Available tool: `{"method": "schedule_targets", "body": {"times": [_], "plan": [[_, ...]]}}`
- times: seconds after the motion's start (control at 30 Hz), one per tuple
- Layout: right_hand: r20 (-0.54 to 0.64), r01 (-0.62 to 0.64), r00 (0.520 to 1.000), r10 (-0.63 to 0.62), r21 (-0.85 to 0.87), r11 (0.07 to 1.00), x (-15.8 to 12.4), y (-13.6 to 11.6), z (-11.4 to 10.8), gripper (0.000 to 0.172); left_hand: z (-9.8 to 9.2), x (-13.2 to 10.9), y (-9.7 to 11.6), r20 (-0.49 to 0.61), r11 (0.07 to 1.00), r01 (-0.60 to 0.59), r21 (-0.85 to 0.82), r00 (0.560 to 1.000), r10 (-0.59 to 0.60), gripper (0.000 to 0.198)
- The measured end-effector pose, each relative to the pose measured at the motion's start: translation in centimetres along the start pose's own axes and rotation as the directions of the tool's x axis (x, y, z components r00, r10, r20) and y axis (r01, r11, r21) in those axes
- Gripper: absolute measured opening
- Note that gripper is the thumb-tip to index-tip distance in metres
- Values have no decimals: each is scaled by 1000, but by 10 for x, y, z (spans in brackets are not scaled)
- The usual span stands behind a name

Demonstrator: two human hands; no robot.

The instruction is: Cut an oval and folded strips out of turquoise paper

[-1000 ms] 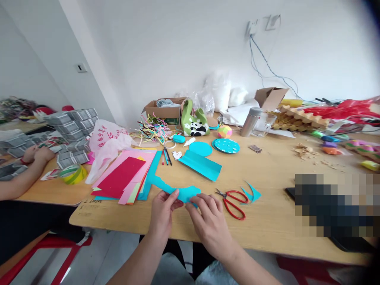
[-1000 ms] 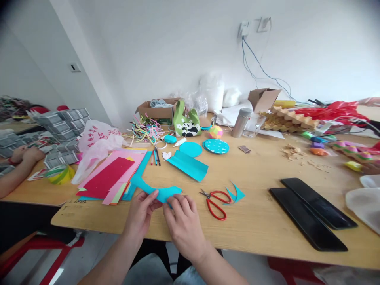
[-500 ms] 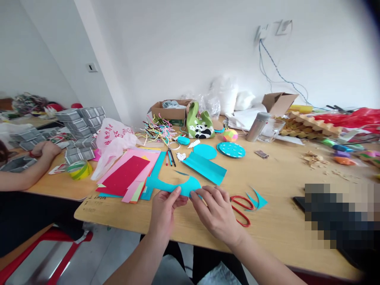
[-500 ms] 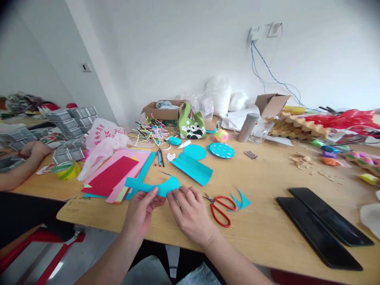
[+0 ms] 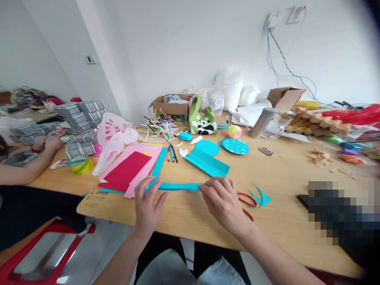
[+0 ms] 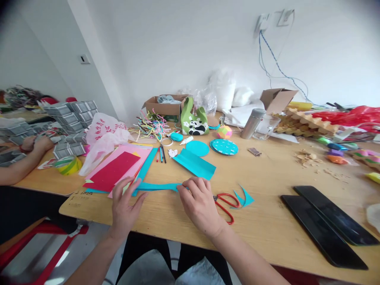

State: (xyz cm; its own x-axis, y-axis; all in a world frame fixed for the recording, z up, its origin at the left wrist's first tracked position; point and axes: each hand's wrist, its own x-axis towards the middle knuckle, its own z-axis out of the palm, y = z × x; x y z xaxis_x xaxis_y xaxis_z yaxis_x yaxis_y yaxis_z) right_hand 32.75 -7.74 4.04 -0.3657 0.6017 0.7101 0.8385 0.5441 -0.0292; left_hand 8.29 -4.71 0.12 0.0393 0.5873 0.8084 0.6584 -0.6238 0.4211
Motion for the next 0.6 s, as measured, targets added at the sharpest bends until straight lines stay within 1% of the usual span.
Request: {"method": "schedule_targets", "body": {"times": [0.03,0.07,0.13,0.23,0.3,0.33,0.37,0.43,0.5,0.57,0.6], "plan": [[1,-7,1000,7,10,1000,2,2,1,15,-2,5,-3,28,994,-97,53,995,96,33],[-6,0,1000,0,4,1000,6,5,2,16,-3,12,-5,49,982,-167,85,985,164,28],[-46,55,997,-58,-56,997,19,16,1,18,-3,30,-6,42,959,-255,122,967,252,30],[-136,154,974,-184,-202,967,44,34,-8,21,-2,63,-5,-19,916,-356,186,931,365,34],[-184,172,958,-221,-252,952,55,41,-17,25,-3,75,-2,-57,890,-397,224,906,418,38],[-194,181,953,-234,-258,949,55,42,-21,28,-4,76,-1,-70,879,-410,243,896,438,40],[-192,196,950,-248,-255,947,52,40,-24,29,-5,73,-1,-72,868,-422,262,888,454,42],[-143,243,949,-280,-232,942,35,32,-24,30,-9,54,-2,-32,846,-449,287,879,477,45],[-52,288,952,-303,-192,938,8,20,-18,26,-13,24,-5,73,834,-481,271,874,481,44],[58,292,956,-287,-120,949,-22,8,-8,24,-17,-8,-8,253,837,-503,214,857,450,40],[109,287,955,-277,-81,955,-35,3,-3,25,-20,-21,-10,336,836,-520,174,829,446,38]]}}
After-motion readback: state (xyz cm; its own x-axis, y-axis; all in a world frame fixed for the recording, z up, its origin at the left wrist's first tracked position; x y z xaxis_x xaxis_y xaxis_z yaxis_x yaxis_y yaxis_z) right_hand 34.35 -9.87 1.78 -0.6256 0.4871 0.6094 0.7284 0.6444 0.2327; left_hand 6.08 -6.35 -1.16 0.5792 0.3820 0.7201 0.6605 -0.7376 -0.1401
